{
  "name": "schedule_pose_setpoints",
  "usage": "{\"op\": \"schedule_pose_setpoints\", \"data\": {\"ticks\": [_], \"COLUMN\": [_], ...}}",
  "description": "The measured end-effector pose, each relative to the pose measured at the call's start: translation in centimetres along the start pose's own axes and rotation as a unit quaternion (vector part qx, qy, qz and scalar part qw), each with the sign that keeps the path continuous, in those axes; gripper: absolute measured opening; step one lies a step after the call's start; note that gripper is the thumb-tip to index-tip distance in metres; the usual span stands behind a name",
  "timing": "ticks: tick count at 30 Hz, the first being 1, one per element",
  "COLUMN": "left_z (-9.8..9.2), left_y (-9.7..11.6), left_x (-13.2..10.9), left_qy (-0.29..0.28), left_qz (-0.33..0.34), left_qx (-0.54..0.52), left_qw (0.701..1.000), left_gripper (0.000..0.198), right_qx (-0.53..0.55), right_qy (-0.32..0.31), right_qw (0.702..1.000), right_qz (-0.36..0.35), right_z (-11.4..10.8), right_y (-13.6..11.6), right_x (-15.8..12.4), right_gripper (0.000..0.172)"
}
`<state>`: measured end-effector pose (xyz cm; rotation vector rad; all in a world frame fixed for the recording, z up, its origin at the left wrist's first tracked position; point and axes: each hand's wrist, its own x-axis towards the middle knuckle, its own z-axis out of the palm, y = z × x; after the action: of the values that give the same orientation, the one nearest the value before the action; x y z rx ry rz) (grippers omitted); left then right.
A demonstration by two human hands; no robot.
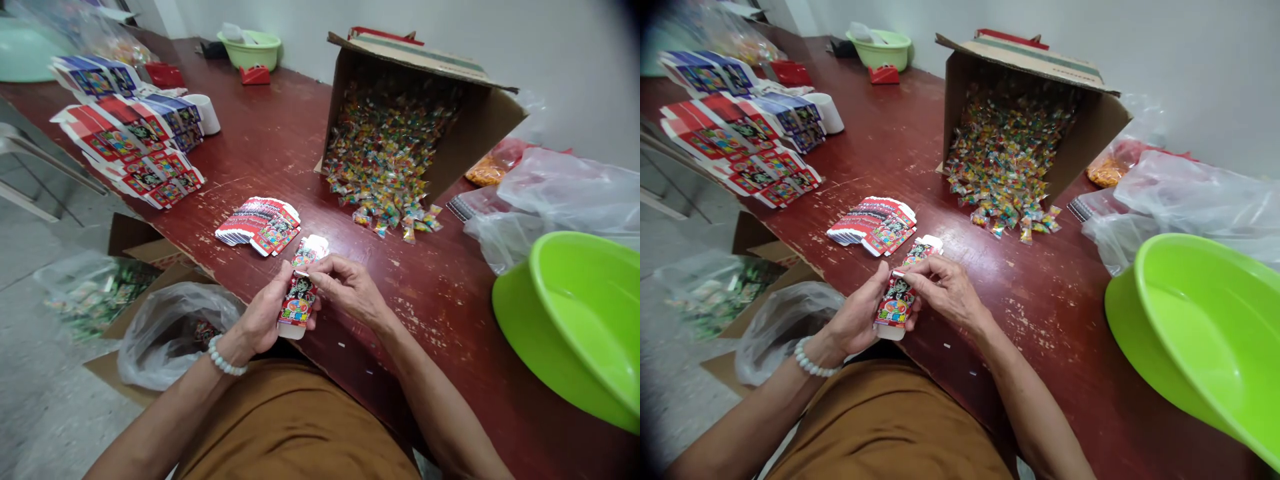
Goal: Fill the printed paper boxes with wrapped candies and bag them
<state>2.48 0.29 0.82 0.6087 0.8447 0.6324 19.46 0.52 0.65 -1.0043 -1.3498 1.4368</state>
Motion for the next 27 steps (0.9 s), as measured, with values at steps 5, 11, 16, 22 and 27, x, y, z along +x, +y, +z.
{"op": "schedule_pose_setpoints", "data": {"ticks": [5,11,16,22,27], "left_z": [0.2,-0.5,-1.0,-0.6,-0.1], "left_y": [-0.1,0.0,-0.2,-0.6,-0.3], "left_x": [0.4,0.7,0.7,1.1,1.2], "left_qy": [0.038,0.035,0.043,0.04,0.027], "left_qz": [0.05,0.107,0.116,0.091,0.074], "left_qx": [0.06,0.132,0.163,0.16,0.158], "left_qw": [0.996,0.985,0.979,0.982,0.984], "left_gripper": [0.064,0.071,0.069,0.071,0.072], "right_qx": [0.078,0.115,0.083,-0.184,-0.133], "right_qy": [-0.015,0.06,-0.003,0.071,0.065], "right_qw": [0.994,0.989,0.995,0.976,0.988], "right_qz": [0.078,0.077,0.047,-0.091,-0.036], "right_z": [-0.1,0.5,0.8,0.1,-0.2], "right_y": [-0.3,-0.6,-0.7,-0.8,-0.7], "right_x": [1.2,2.1,1.3,0.7,1.4], "right_gripper": [0.027,0.027,0.027,0.01,0.01]}}
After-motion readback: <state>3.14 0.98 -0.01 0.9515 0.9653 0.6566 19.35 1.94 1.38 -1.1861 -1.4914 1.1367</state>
